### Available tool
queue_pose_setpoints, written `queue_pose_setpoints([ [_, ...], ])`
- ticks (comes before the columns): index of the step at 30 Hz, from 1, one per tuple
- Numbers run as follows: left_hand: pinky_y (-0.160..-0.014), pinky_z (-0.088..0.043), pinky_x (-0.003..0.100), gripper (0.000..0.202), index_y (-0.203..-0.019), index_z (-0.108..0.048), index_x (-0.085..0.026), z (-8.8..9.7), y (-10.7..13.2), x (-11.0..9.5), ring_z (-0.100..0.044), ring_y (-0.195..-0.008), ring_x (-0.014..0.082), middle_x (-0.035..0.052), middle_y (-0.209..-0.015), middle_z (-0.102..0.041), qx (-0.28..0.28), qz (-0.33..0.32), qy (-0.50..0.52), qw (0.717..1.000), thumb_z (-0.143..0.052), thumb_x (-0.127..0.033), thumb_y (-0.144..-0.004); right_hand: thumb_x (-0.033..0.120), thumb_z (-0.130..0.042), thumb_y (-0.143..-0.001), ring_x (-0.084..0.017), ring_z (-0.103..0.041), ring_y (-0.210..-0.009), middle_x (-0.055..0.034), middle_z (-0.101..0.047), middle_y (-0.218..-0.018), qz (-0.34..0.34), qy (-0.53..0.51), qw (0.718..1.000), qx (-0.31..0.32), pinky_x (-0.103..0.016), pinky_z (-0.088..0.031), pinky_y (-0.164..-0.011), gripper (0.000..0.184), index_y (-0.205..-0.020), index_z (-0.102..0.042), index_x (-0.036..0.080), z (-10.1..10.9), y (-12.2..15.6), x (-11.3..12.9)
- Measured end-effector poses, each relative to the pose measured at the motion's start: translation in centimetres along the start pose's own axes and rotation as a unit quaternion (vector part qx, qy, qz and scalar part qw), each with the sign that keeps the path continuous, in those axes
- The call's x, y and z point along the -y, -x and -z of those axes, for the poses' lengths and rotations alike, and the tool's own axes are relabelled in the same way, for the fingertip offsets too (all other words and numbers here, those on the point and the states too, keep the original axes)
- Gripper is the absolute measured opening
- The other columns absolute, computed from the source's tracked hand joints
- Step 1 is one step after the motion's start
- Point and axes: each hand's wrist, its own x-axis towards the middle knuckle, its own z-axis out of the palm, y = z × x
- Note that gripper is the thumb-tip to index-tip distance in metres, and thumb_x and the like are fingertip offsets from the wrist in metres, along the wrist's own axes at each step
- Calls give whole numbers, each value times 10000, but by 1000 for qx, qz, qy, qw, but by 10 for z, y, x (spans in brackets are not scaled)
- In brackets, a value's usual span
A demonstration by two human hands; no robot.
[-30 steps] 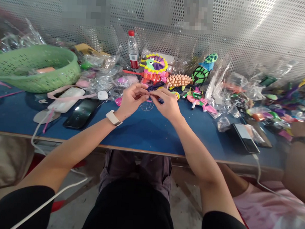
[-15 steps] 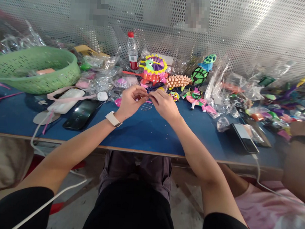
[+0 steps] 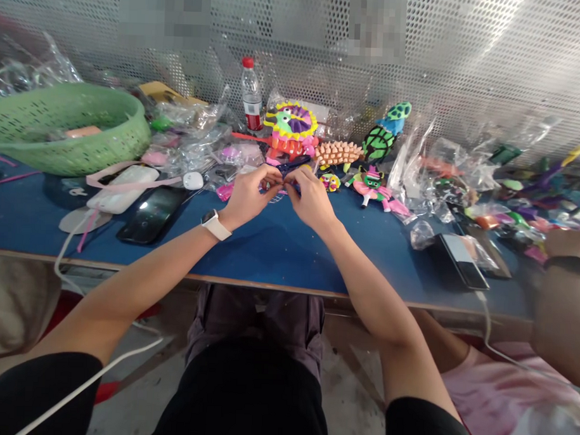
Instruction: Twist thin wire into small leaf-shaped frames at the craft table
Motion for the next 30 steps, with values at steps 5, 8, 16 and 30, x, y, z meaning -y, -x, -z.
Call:
queue_pose_setpoints([
  [5, -875, -656, 329, 145, -1174, -797, -186, -1, -3, 6, -824, -912, 198, 77, -1092, -895, -7, 45, 49, 998, -825, -203, -1032, 203, -688, -1062, -268, -749, -955, -59, -814, -1033, -12, 6, 1000, -10, -454, -627, -942, 87, -1026, -741, 262, 6, -2, 0],
  [8, -804, -627, 336, 98, -1035, -836, -182, -2, -3, 8, -782, -821, 198, 65, -969, -881, 18, 46, 50, 998, -812, -276, -1053, 198, -702, -1066, -267, -755, -957, -55, -821, -1039, -7, 8, 1000, -11, -454, -622, -943, 87, -1031, -747, 264, 8, -3, 0],
  [16, -805, -593, 350, 89, -1039, -857, -185, -2, -2, 7, -750, -823, 196, 78, -997, -876, 9, 0, 18, 1000, -787, -225, -1077, 226, -711, -1071, -262, -748, -934, -52, -818, -1022, -4, 2, 1000, -10, -457, -626, -926, 85, -1032, -775, 267, 10, -3, -2],
  [30, -928, -611, 403, 201, -1118, -867, -195, 1, -1, 15, -805, -1013, 261, 105, -1070, -857, 48, -112, -66, 990, -681, -252, -1168, 311, -803, -999, -314, -736, -1201, -102, -792, -1279, -71, -102, 990, 61, -504, -661, -989, 62, -953, -820, 273, 14, -7, -17],
])
